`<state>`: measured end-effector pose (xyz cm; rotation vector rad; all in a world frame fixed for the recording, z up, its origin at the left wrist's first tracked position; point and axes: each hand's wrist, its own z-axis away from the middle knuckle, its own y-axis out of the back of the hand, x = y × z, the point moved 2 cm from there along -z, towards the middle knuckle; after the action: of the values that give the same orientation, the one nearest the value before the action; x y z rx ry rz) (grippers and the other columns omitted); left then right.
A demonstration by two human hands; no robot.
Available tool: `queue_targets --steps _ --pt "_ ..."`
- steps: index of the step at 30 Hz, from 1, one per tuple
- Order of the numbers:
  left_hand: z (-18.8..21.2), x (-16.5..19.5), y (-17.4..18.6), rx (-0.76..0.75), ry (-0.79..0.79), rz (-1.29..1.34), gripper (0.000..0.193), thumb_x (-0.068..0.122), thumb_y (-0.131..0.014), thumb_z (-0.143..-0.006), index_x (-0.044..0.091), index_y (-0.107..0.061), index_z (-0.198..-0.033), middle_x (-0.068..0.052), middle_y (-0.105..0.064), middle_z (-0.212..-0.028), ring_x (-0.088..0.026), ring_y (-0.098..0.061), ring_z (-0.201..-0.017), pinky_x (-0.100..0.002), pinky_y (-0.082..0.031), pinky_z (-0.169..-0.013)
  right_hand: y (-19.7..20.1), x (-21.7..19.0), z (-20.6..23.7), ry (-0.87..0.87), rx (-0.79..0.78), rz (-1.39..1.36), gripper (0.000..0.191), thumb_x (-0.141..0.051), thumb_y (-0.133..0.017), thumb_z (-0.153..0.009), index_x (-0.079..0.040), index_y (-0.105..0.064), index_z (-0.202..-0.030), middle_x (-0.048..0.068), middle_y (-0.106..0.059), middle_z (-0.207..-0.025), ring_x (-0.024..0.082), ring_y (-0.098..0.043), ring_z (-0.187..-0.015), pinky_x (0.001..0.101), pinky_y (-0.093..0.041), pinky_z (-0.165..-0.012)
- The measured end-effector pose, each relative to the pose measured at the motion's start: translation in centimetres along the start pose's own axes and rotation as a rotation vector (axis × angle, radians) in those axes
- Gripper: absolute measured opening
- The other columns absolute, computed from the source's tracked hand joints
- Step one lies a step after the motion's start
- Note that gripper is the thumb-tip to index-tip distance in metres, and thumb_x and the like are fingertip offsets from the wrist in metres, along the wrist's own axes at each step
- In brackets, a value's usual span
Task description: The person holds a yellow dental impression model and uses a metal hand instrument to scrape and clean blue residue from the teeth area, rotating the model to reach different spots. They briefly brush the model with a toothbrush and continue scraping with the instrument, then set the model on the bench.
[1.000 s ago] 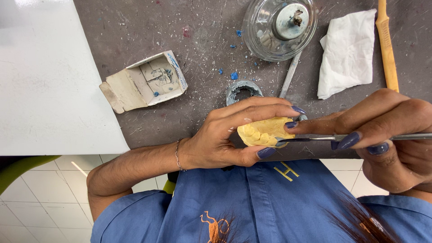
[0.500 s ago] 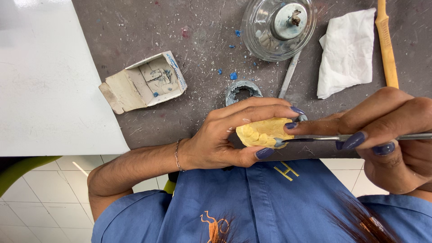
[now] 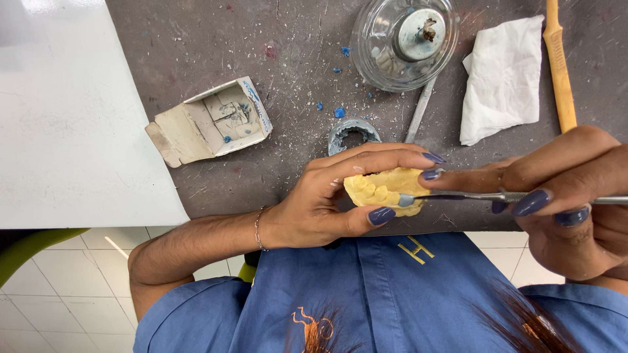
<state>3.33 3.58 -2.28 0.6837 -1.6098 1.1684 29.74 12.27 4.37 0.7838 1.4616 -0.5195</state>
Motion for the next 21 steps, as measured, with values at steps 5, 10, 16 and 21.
queue_targets --steps 5,10,16,21 --pt "-0.2 0.3 -0.3 0.024 0.019 0.128 0.053 0.046 -0.064 -0.114 0.009 -0.054 -0.151 -0.01 -0.052 -0.154 -0.02 -0.05 -0.144 -0.036 -0.046 -0.125 -0.2 -1.1 -0.3 0.075 -0.047 0.236 0.02 -0.031 -0.055 -0.109 -0.012 -0.052 -0.117 0.012 -0.062 -0.092 0.028 -0.077 -0.096 0.0314 -0.068 -0.076" --pt "0.1 0.9 -0.2 0.023 0.024 0.134 0.054 0.047 -0.066 -0.113 0.01 -0.054 -0.152 -0.01 -0.047 -0.156 -0.019 -0.047 -0.147 -0.033 -0.043 -0.125 2.0 1.9 1.1 -1.091 -0.333 -0.722 0.06 -0.017 -0.072 -0.099 -0.002 -0.042 -0.149 0.019 -0.068 -0.074 0.026 -0.075 -0.068 0.0369 -0.066 -0.058" --pt "0.1 1.3 0.0 0.044 -0.005 -0.03 0.054 0.046 -0.066 -0.111 0.01 -0.057 -0.151 -0.009 -0.049 -0.154 -0.018 -0.05 -0.143 -0.032 -0.045 -0.123 4.7 4.2 4.6 -1.312 -0.379 -0.945 0.074 -0.017 -0.071 -0.097 0.006 -0.031 -0.154 0.018 -0.069 -0.072 0.021 -0.07 -0.059 0.0365 -0.06 -0.052" --pt "0.0 1.6 0.1 0.044 0.0 -0.084 0.052 0.043 -0.067 -0.11 0.01 -0.057 -0.15 -0.009 -0.05 -0.152 -0.018 -0.051 -0.141 -0.032 -0.046 -0.122 4.3 4.8 6.2 -1.397 -0.262 -0.925 0.067 -0.005 -0.066 -0.098 0.005 -0.035 -0.156 0.018 -0.065 -0.069 0.016 -0.061 -0.053 0.0323 -0.054 -0.045"
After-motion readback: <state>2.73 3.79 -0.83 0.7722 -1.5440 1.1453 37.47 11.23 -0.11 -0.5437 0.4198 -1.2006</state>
